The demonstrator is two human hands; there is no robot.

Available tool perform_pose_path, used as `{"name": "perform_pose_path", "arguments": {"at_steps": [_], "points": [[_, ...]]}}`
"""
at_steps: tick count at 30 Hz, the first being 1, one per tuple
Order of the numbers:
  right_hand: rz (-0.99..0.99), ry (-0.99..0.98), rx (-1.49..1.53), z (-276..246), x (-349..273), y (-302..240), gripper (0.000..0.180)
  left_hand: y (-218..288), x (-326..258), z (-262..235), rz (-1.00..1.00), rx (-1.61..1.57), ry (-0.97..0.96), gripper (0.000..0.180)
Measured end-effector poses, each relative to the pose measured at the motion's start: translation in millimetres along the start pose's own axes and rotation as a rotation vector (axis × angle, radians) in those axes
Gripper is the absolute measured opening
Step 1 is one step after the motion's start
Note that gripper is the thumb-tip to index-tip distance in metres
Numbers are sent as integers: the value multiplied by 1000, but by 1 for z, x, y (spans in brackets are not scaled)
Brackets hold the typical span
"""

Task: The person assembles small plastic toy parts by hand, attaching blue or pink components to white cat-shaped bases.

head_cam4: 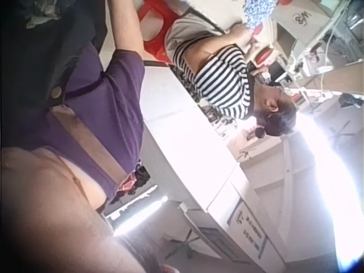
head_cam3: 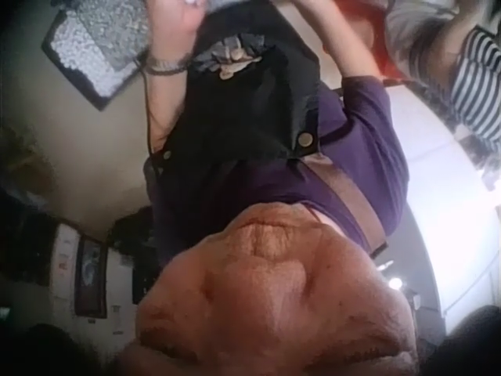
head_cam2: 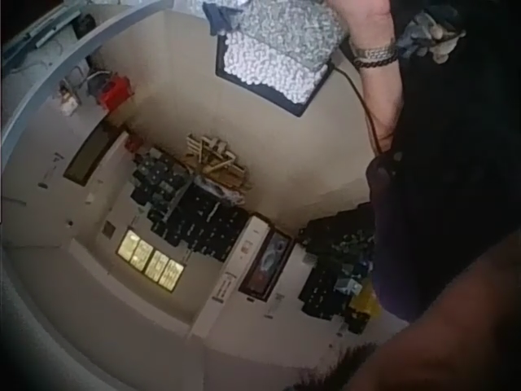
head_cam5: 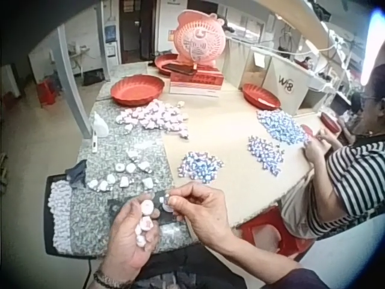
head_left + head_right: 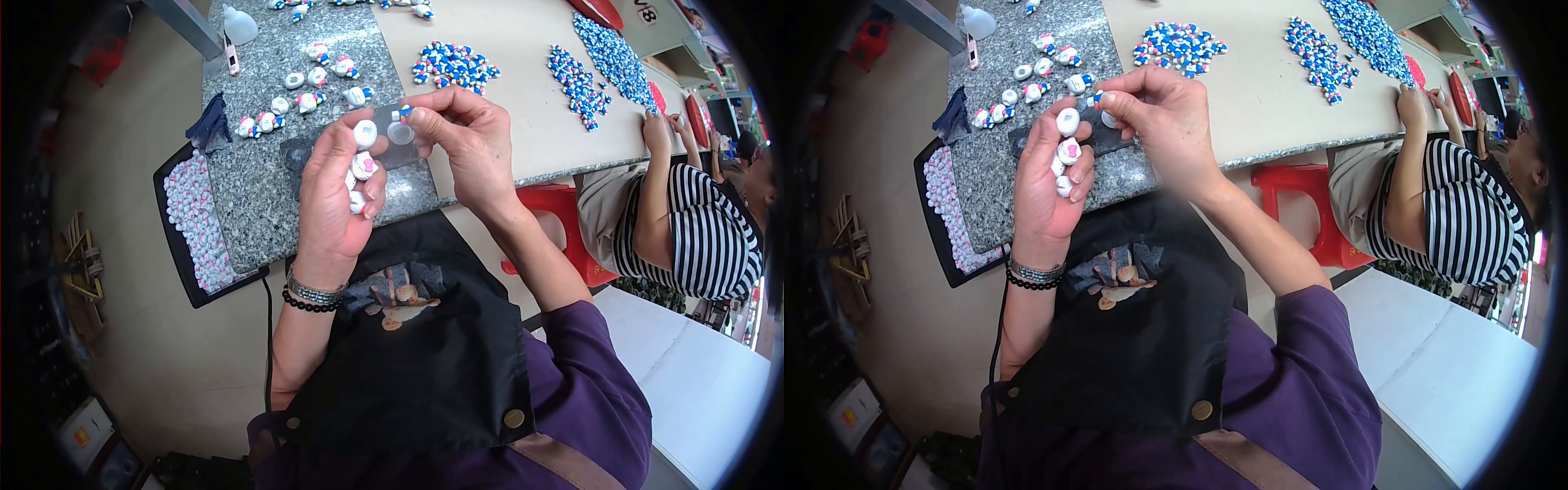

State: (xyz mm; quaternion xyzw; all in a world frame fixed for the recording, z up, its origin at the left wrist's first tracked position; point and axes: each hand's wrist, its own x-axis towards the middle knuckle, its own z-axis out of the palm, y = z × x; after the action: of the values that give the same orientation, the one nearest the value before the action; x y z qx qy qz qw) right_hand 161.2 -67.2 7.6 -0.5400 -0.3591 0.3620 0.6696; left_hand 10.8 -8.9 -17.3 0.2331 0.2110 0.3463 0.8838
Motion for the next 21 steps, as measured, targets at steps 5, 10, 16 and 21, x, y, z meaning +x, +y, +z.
{"name": "perform_pose_path", "arguments": {"at_steps": [5, 10, 16, 21], "points": [[12, 12, 16, 6, -5, 0, 11, -2, 0, 7, 54, 92, 57, 29], [-1, -1, 19, 12, -8, 3, 8, -7, -1, 3, 74, 77, 44, 26], [-76, 6, -45, 13, -11, 7, 4, -8, -4, 7, 141, 146, 59, 25], [-145, 0, -131, 14, -15, 10, 6, -6, -4, 6, 281, 447, 63, 23]]}}
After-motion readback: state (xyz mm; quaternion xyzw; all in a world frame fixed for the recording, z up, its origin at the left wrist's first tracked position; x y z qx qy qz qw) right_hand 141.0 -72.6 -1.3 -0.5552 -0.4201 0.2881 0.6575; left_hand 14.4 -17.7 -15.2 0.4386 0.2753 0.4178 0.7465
